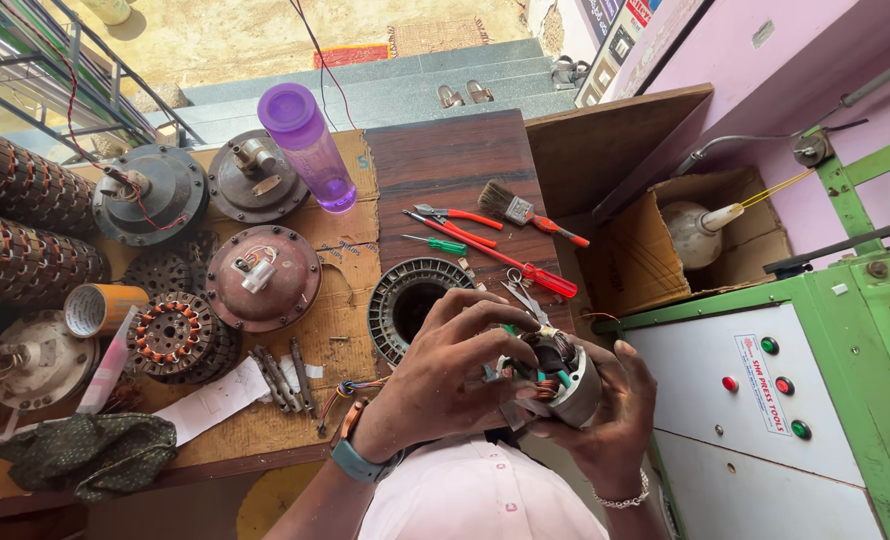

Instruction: The person works on a motor stator at a cluttered workbench, using pliers and a wrench to adjust and trim internal copper windings. They repeatedly rotate the stator, pull and cut wires, and inspect the interior while handling various tools.

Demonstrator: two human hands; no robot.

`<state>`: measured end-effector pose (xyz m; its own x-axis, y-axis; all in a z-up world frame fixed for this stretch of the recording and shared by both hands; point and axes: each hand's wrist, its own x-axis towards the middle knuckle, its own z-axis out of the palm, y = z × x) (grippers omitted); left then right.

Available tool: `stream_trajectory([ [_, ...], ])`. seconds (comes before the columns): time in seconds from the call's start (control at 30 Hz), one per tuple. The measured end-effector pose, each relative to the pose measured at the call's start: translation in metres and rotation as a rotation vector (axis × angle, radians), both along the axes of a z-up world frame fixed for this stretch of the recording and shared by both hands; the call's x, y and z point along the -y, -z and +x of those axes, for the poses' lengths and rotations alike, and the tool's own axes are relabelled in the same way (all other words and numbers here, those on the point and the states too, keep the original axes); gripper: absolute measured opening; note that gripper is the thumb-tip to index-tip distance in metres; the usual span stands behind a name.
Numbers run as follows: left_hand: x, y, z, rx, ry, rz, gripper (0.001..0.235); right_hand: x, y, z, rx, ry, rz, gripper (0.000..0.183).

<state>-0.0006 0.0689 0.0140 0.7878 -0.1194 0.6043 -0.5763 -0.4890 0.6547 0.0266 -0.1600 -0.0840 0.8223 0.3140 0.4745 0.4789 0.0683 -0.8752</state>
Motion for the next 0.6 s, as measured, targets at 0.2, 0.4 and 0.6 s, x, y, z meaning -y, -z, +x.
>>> stream_trajectory([
  [0.2,-0.003,0.006,-0.008,-0.183,0.015,0.163,0.022,-0.005,-0.002,0.002,0.099,0.073,-0.156,0.108],
  [0.4,-0.006,0.017,-0.012,0.000,0.034,0.414,0.040,-0.010,-0.005,0.005,0.142,0.105,-0.220,0.104],
  [0.6,0.005,0.039,-0.011,0.088,-0.098,0.429,0.042,-0.011,-0.021,0.016,0.201,0.119,-0.303,0.099],
])
